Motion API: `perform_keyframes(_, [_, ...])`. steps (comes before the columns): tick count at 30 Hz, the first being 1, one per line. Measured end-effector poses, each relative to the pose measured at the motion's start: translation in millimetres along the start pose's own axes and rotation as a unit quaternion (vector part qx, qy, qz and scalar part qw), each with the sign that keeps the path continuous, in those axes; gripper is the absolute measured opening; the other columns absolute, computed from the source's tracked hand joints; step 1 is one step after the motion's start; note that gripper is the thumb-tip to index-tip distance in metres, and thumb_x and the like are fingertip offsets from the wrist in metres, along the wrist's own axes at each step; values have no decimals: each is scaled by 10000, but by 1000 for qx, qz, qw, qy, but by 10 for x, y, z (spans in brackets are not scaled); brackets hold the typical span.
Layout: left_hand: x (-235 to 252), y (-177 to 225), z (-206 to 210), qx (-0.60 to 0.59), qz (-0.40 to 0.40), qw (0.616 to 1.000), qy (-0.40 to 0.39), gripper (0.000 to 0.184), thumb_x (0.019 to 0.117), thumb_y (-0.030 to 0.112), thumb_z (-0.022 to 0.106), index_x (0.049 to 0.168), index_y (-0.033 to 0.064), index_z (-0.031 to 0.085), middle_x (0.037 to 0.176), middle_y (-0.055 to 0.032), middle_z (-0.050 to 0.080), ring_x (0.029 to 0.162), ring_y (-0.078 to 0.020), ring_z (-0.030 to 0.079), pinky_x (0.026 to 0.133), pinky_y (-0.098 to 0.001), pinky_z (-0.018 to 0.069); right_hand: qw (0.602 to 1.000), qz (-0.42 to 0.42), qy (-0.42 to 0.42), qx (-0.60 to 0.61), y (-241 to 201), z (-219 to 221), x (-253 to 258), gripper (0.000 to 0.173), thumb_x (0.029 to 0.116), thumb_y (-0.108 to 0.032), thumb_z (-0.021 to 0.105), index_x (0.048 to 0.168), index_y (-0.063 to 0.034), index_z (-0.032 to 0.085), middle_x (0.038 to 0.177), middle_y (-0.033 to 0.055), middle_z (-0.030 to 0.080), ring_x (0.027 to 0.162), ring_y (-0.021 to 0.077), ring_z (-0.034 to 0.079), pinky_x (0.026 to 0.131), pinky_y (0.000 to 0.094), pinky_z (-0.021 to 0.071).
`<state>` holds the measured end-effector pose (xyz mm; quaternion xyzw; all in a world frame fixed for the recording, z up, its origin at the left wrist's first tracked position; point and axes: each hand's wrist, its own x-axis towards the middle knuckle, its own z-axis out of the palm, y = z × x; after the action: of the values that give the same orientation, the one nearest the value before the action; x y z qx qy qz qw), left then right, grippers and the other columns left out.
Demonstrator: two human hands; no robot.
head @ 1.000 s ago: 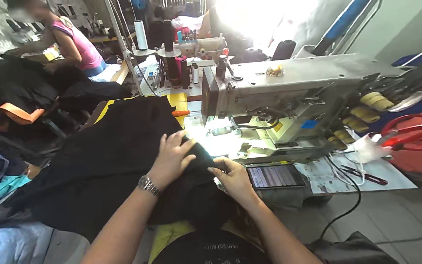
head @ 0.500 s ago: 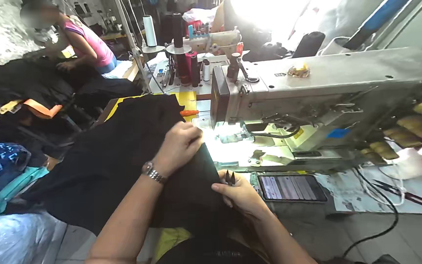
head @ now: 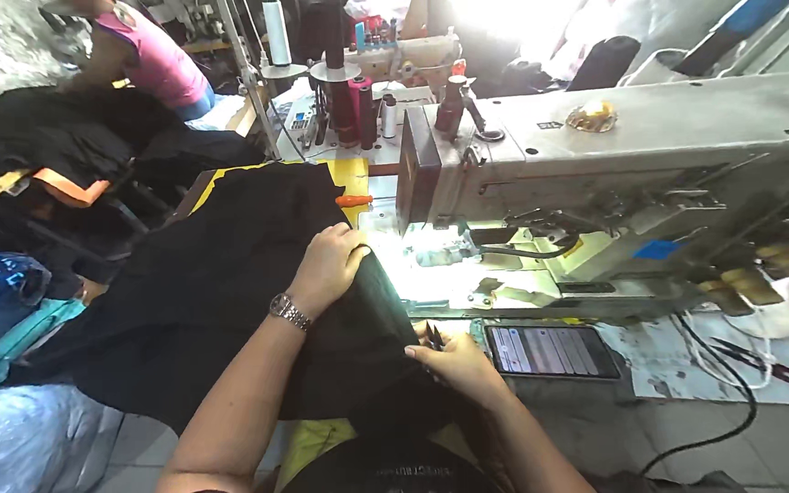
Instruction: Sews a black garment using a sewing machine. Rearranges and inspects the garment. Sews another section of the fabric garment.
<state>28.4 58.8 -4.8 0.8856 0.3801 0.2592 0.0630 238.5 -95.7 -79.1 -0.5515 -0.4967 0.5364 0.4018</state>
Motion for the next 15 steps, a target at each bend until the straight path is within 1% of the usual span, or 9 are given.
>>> perform_keyframes(1, [11,31,5,-35,-5,999,12,138,1005,136,625,1058,60,727,957,-94,658,909,-229,657,832,-417,569,1000,-2,-5,-15,42,-26,-26,149,900,-170,766,1032,-113,725,774,-40,685,540,40,574,485,204,487])
perform_keyframes(3, [17,78,18,-117,-16,993,15,153,1025,124,588,1098,41,694,1022,-95,654,974,-189,649,880,-368,557,999,-34,16,-29,118,-70,-109,122,914,-218,756,980,-118,734,777,-45,696,550,36,591,499,201,506])
perform_keyframes(6, [16,78,26,-168,-10,986,1,177,1043,140,557,1115,40,683,1069,-89,667,1035,-166,648,932,-359,543,980,-121,135,-76,189,-232,-289,102,931,-192,709,921,-93,734,802,-38,742,655,44,692,603,222,595])
perform_keyframes(9, [-1,70,4,-115,0,993,6,164,1035,143,577,1112,59,695,1056,-83,666,1012,-179,654,910,-368,556,959,-137,230,-96,122,-660,-603,111,947,-184,684,965,-78,710,848,-25,743,675,66,695,569,243,589])
perform_keyframes(11, [-36,131,-24,-4,-3,1000,3,216,1010,150,619,1200,81,693,1149,-122,668,1103,-278,646,961,-500,533,945,-146,282,-81,15,-883,-765,111,940,-196,698,963,-89,716,845,-38,756,628,35,671,489,191,523])
perform_keyframes(12, [-59,221,-32,36,3,999,3,259,988,156,647,1231,80,694,1198,-156,663,1166,-349,617,992,-579,488,940,-156,289,-91,-50,-919,-812,127,952,-217,689,968,-96,723,853,-51,757,638,15,667,500,173,519])
perform_keyframes(13, [-104,351,-29,43,18,999,7,271,968,172,662,1217,74,705,1215,-168,658,1200,-382,592,1003,-616,460,939,-171,276,-110,-116,-905,-843,151,969,-232,670,975,-95,734,882,-54,758,679,6,678,542,169,541])
perform_keyframes(14, [-181,511,-18,14,37,999,7,264,953,206,670,1173,71,719,1204,-157,667,1187,-364,599,987,-596,473,942,-193,242,-131,-176,-853,-846,179,986,-246,651,981,-97,748,930,-46,758,745,12,690,613,183,568])
perform_keyframes(15, [-291,684,-5,-50,57,997,-15,293,950,257,681,1174,73,717,1198,-132,674,1145,-304,618,962,-530,503,943,-223,197,-148,-229,-776,-814,193,999,-260,642,983,-106,758,976,-33,748,828,30,699,706,204,597])
